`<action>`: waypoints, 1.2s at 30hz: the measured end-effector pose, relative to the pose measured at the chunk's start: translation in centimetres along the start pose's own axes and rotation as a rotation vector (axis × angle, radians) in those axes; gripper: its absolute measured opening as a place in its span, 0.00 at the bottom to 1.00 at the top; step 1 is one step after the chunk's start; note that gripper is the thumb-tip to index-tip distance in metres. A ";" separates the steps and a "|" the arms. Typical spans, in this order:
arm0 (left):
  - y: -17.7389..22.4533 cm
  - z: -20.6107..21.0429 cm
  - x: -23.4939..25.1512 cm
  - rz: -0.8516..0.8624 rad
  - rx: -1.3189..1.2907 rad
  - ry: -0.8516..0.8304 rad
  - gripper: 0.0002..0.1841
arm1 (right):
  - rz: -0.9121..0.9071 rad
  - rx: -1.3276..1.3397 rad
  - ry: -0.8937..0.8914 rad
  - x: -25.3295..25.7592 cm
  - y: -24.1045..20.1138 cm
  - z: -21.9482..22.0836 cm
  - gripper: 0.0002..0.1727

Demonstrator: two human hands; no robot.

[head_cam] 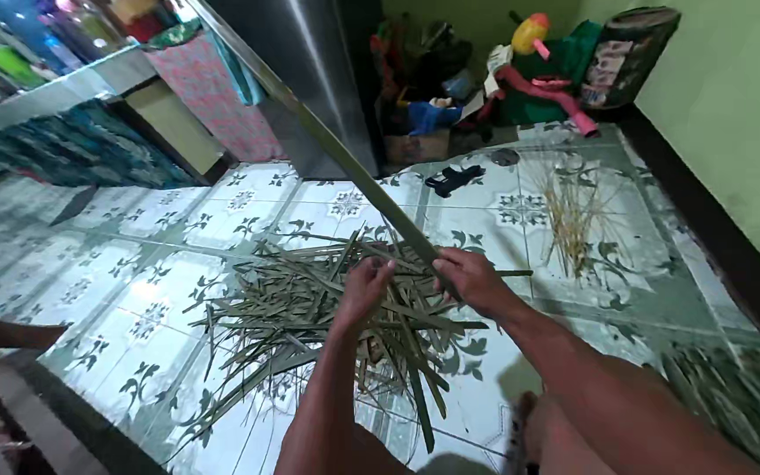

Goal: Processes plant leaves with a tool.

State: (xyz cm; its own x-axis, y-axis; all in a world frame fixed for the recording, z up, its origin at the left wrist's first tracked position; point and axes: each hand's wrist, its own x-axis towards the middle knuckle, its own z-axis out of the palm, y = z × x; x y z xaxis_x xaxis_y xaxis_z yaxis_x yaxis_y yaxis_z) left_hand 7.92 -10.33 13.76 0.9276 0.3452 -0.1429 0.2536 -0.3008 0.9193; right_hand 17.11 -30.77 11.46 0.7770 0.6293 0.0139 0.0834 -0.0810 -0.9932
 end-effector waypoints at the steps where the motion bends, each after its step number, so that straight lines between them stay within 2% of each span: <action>1: 0.0 0.1 -0.1 -0.011 0.017 -0.022 0.18 | 0.003 0.031 0.029 0.1 0.3 -0.2 0.16; 8: 0.9 0.6 -1.3 0.018 -0.170 -0.108 0.21 | 0.003 0.148 0.102 0.2 0.2 -0.4 0.19; 10: 0.7 0.7 -1.9 0.060 -0.062 -0.147 0.21 | -0.033 0.099 0.125 0.1 0.0 -0.1 0.17; 13: 0.5 0.7 -2.6 0.077 0.293 -0.128 0.20 | -0.103 -0.026 0.164 0.2 0.3 0.1 0.16; 15: 0.2 0.8 -3.0 0.098 0.368 -0.116 0.20 | -0.107 -0.041 0.160 0.4 0.7 0.3 0.16; 18: -0.7 1.0 -3.7 0.205 0.326 -0.099 0.22 | -0.075 -0.012 0.146 0.6 1.0 1.1 0.17; 22: -0.8 1.5 -4.5 0.183 0.252 -0.084 0.27 | -0.076 -0.064 0.092 0.0 0.4 2.5 0.18; 29: -1.3 1.7 -4.4 0.141 -0.239 -0.196 0.24 | -0.153 0.082 0.108 -0.8 0.6 4.5 0.15; 36: -1.6 1.9 -4.2 0.204 -0.261 -0.213 0.17 | -0.139 0.283 0.090 -1.4 0.6 4.7 0.10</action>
State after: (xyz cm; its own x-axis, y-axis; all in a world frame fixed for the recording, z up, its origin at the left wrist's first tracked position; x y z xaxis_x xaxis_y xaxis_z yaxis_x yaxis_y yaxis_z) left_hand 4.10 -13.01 12.20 0.9949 0.1007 0.0051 0.0049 -0.0982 0.9952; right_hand 13.17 -28.06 10.26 0.8233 0.5476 0.1492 0.0255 0.2269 -0.9736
